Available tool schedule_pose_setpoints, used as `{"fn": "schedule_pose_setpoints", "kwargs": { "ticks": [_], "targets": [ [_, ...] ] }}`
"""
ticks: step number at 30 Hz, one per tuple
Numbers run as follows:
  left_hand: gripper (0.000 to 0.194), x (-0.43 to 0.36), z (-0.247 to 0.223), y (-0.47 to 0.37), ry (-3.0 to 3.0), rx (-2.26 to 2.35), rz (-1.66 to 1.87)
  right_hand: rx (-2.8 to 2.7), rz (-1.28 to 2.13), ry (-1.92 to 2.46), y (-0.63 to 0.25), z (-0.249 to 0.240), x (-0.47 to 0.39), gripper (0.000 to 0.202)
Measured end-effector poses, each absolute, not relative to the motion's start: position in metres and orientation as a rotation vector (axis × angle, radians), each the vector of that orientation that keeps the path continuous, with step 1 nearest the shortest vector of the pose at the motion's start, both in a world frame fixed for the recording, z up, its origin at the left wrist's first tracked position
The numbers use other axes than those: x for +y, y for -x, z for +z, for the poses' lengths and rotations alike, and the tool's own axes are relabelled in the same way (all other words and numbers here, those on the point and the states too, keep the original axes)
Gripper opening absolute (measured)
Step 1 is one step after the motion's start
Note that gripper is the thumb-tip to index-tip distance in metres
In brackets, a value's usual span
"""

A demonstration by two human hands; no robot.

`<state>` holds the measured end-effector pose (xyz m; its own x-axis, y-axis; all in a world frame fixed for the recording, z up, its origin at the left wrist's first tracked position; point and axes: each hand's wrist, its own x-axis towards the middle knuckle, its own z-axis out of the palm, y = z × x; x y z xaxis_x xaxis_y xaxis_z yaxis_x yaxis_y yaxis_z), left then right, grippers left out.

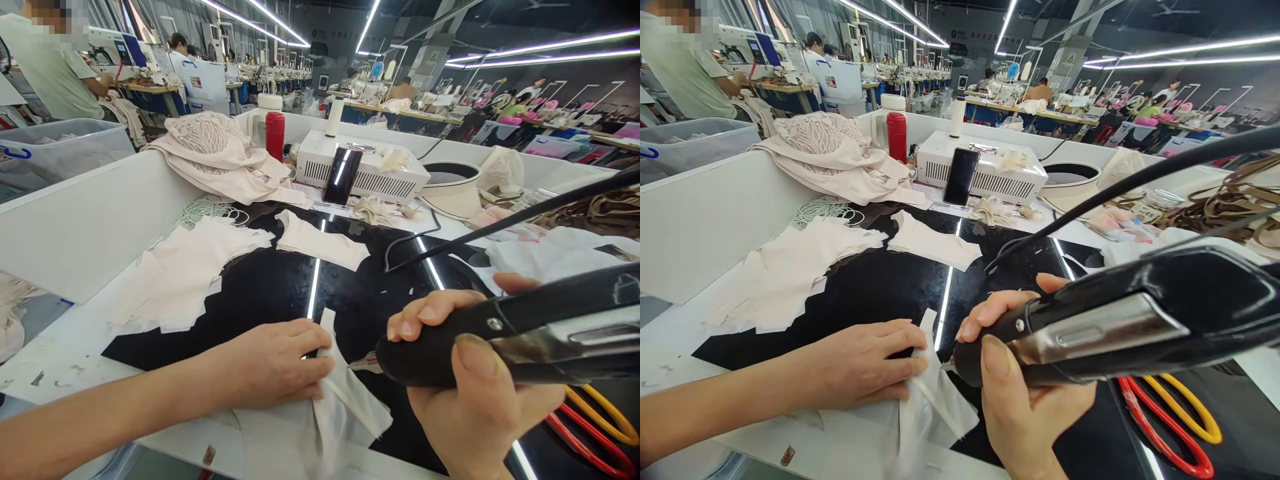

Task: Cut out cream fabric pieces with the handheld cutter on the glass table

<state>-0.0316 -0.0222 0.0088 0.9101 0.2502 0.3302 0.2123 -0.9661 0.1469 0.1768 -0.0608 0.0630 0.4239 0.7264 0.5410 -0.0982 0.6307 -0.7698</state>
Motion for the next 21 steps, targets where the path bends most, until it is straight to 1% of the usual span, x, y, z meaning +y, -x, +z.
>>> {"fn": "schedule_pose_setpoints", "kwargs": {
  "ticks": [12, 21],
  "targets": [
    [0.024, -0.023, 0.004, 0.032, -2.927, 0.362, 0.592, -0.947, 0.564, 0.680, -0.171, 0.061, -0.030, 0.045],
    [0.026, -0.024, 0.005, 0.032, -2.919, 0.366, 0.600, -0.979, 0.565, 0.650, -0.165, 0.064, -0.031, 0.045]
  ]
}}
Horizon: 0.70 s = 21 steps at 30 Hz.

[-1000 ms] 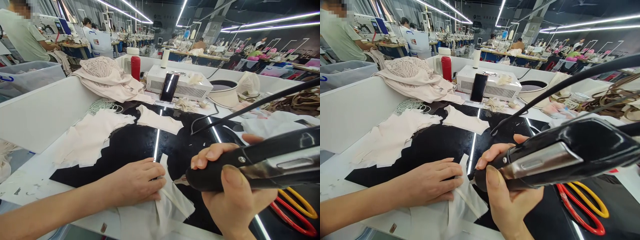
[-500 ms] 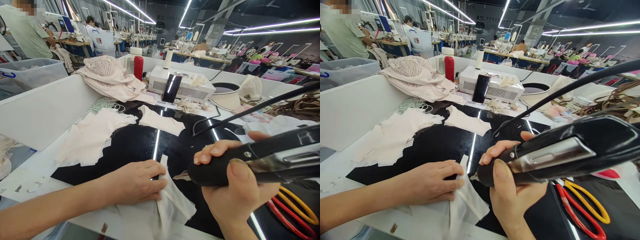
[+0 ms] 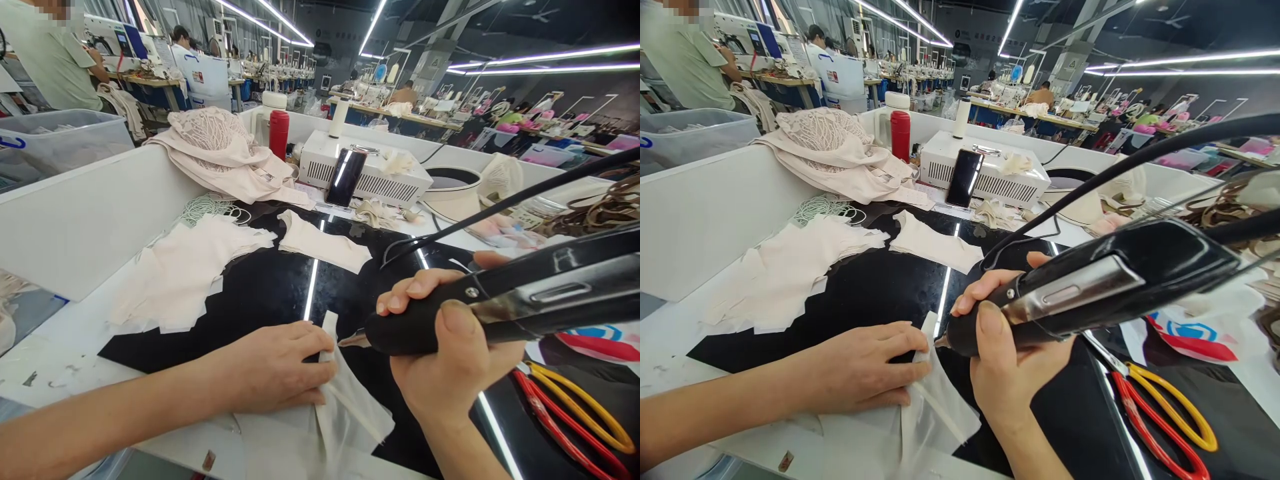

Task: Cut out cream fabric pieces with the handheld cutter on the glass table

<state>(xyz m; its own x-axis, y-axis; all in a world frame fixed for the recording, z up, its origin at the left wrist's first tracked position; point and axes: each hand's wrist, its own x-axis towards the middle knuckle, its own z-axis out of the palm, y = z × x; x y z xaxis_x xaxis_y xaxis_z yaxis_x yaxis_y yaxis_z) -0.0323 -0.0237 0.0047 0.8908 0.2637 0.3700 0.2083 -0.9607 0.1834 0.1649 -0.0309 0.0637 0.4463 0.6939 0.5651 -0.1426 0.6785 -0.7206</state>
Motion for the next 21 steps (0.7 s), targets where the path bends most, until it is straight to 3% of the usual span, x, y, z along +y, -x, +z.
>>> {"fn": "schedule_pose_setpoints", "kwargs": {
  "ticks": [21],
  "targets": [
    [0.024, -0.0150, 0.0096, 0.0388, -2.993, 0.327, 0.489, -0.945, 0.589, 0.669, -0.1628, 0.0569, -0.0309, 0.049]
  ]
}}
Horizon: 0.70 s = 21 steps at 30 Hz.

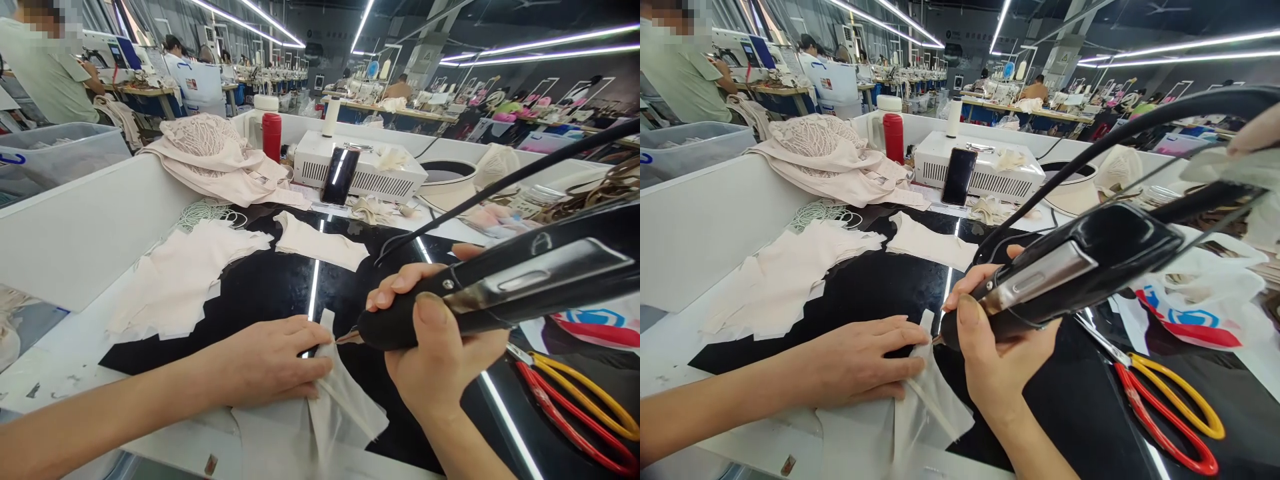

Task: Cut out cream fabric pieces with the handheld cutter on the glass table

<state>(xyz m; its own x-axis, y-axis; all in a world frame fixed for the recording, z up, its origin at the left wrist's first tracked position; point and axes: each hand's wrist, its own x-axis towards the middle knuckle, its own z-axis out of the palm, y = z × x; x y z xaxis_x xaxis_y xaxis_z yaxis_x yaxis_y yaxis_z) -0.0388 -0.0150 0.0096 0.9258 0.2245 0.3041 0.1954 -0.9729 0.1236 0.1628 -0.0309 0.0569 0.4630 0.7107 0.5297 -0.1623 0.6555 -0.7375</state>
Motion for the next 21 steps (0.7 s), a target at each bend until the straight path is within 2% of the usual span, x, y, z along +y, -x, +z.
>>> {"fn": "schedule_pose_setpoints", "kwargs": {
  "ticks": [13, 21],
  "targets": [
    [0.036, -0.0167, 0.0050, 0.0395, -3.034, 0.335, 0.504, -0.955, 0.583, 0.661, -0.1626, 0.0593, -0.0312, 0.049],
    [0.035, -0.0173, 0.0066, 0.0398, -3.033, 0.355, 0.499, -0.999, 0.603, 0.632, -0.1614, 0.0547, -0.0307, 0.046]
  ]
}}
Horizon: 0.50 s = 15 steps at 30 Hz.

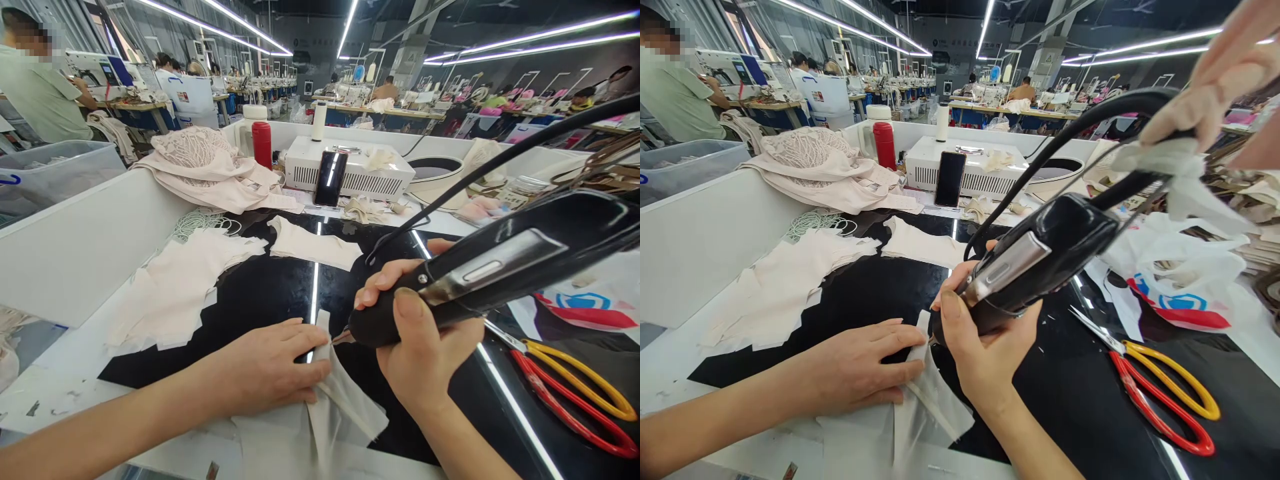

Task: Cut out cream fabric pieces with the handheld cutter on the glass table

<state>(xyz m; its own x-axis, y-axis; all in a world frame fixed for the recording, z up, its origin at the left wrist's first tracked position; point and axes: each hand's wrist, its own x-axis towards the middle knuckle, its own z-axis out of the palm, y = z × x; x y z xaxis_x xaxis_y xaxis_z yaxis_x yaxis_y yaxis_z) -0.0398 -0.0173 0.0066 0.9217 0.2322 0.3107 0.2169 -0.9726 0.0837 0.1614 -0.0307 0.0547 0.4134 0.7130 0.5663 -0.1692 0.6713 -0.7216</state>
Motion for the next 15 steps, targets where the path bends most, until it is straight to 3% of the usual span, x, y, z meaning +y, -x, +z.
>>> {"fn": "schedule_pose_setpoints", "kwargs": {
  "ticks": [15],
  "targets": [
    [0.029, -0.018, 0.009, 0.040, -3.047, 0.379, 0.447, -0.989, 0.585, 0.667, -0.170, 0.060, -0.055, 0.044]
  ]
}}
